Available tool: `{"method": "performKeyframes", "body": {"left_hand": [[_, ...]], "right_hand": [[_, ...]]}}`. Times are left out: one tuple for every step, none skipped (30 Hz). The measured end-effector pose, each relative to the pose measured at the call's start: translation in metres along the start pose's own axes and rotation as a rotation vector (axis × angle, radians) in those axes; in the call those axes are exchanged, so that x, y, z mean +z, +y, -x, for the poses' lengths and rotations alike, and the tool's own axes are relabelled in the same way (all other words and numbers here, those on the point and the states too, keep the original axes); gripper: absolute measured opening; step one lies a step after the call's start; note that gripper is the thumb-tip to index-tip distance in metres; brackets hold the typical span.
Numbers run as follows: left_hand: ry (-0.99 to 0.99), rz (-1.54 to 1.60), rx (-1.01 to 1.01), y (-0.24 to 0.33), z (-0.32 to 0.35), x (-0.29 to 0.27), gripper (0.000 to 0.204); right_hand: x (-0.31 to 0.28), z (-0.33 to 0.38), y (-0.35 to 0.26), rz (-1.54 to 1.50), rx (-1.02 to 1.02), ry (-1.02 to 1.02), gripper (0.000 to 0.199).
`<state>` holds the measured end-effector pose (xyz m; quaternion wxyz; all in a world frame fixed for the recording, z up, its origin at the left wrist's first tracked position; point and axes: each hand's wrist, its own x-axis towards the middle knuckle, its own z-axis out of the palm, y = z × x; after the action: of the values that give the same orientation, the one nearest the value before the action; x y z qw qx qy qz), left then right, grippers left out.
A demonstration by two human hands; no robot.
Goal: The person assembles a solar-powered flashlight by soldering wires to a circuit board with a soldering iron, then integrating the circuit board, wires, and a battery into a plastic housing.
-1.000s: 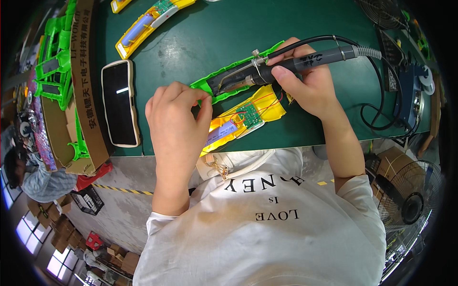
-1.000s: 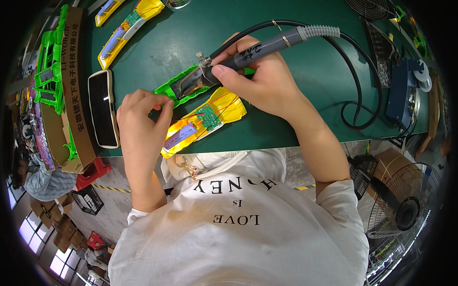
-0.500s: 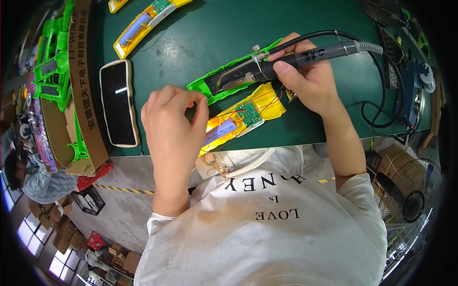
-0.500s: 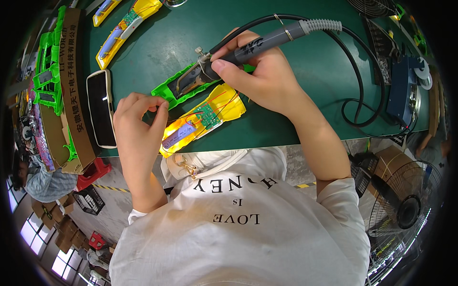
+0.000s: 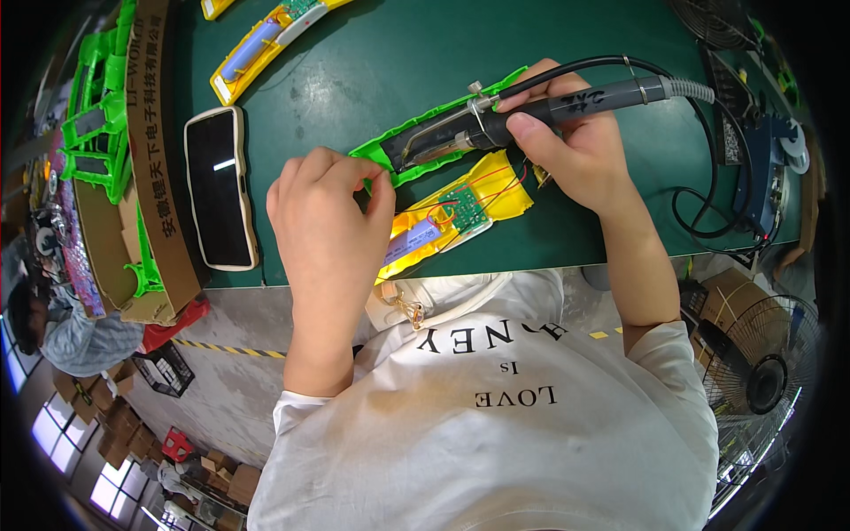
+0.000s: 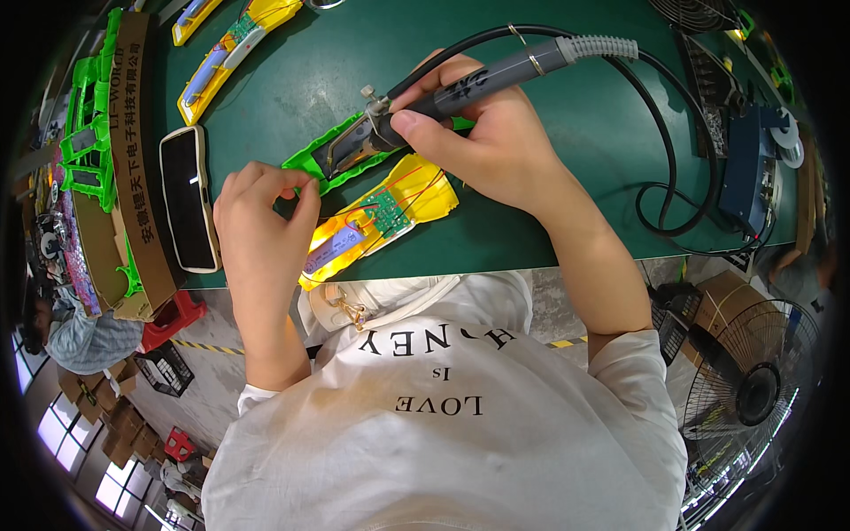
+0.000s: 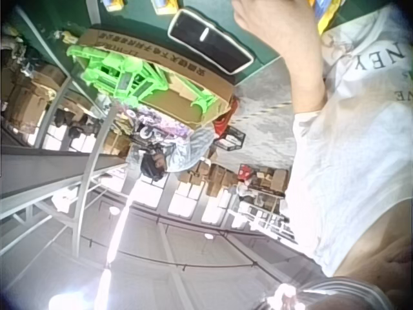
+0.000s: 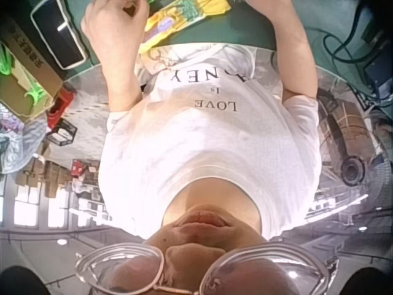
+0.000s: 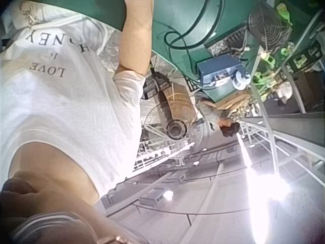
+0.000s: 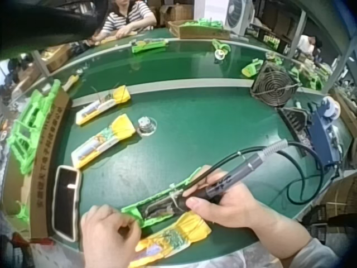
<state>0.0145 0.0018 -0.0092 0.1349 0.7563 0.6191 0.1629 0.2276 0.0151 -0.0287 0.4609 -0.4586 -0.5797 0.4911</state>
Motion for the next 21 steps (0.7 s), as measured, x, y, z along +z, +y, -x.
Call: {"method": "performKeyframes", "body": {"left_hand": [[-0.001, 0.000, 0.000, 0.0003, 0.0000, -0.0001, 0.003], [-0.001, -0.005, -0.004, 0.0005, 0.0000, -0.0001, 0.003], [-0.001, -0.010, -0.007, 0.0007, 0.0000, -0.0002, 0.003], [-0.001, -0.010, -0.007, 0.0007, 0.0000, -0.0001, 0.003], [-0.001, -0.011, -0.009, 0.0007, -0.0001, 0.0000, 0.003], [0.000, -0.013, -0.010, 0.0007, -0.0002, 0.0000, 0.003], [0.000, -0.013, -0.011, 0.0006, -0.0004, 0.0002, 0.003], [-0.001, -0.015, -0.009, 0.0004, -0.0005, 0.0003, 0.003], [-0.003, -0.017, -0.007, 0.0003, -0.0007, 0.0004, 0.003], [-0.003, -0.017, -0.007, 0.0003, -0.0009, 0.0006, 0.003], [-0.004, -0.012, -0.006, 0.0002, -0.0012, 0.0007, 0.003], [-0.005, -0.006, -0.005, 0.0002, -0.0014, 0.0008, 0.003], [-0.005, -0.006, -0.006, 0.0000, -0.0014, 0.0008, 0.003], [-0.005, -0.004, -0.004, -0.0002, -0.0014, 0.0008, 0.003], [-0.005, -0.002, -0.003, -0.0003, -0.0014, 0.0008, 0.003], [-0.005, -0.002, -0.004, -0.0002, -0.0014, 0.0007, 0.003], [-0.003, -0.001, -0.001, -0.0001, -0.0014, 0.0006, 0.003], [-0.001, 0.000, 0.001, -0.0001, -0.0013, 0.0005, 0.003], [-0.001, 0.000, 0.001, -0.0003, -0.0014, 0.0006, 0.003], [-0.002, 0.001, 0.005, -0.0007, -0.0015, 0.0007, 0.003], [-0.003, 0.002, 0.008, -0.0010, -0.0016, 0.0008, 0.003]], "right_hand": [[0.0010, -0.0001, 0.0001, -0.002, 0.002, 0.004, 0.020], [0.0017, -0.0002, 0.0003, -0.004, 0.004, 0.009, 0.020], [0.0021, -0.0001, 0.0006, -0.004, 0.005, 0.009, 0.020], [0.0025, -0.0002, 0.0009, 0.002, -0.004, 0.010, 0.020], [0.0027, -0.0003, 0.0012, 0.007, -0.012, 0.012, 0.020], [0.0026, 0.0000, -0.0008, 0.007, -0.012, 0.011, 0.020], [0.0021, 0.0004, -0.0045, 0.014, 0.034, 0.000, 0.020], [0.0018, 0.0006, -0.0065, 0.022, 0.079, -0.011, 0.021], [0.0021, 0.0006, -0.0056, 0.021, 0.079, -0.011, 0.021], [0.0026, 0.0007, -0.0040, 0.037, 0.051, 0.000, 0.020], [0.0028, 0.0009, -0.0031, 0.053, 0.022, 0.012, 0.020], [0.0024, 0.0009, -0.0039, 0.053, 0.022, 0.013, 0.020], [0.0019, 0.0008, -0.0055, 0.042, 0.043, 0.009, 0.020], [0.0016, 0.0008, -0.0064, 0.031, 0.064, 0.005, 0.020], [0.0018, 0.0010, -0.0062, 0.031, 0.064, 0.005, 0.020], [0.0021, 0.0011, -0.0061, 0.035, 0.055, 0.005, 0.020], [0.0024, 0.0013, -0.0059, 0.039, 0.046, 0.004, 0.019], [0.0024, 0.0014, -0.0054, 0.039, 0.046, 0.004, 0.019], [0.0022, 0.0013, -0.0046, 0.048, 0.037, 0.000, 0.019], [0.0020, 0.0014, -0.0042, 0.058, 0.027, -0.003, 0.019], [0.0017, 0.0014, -0.0047, 0.058, 0.027, -0.003, 0.019]]}}
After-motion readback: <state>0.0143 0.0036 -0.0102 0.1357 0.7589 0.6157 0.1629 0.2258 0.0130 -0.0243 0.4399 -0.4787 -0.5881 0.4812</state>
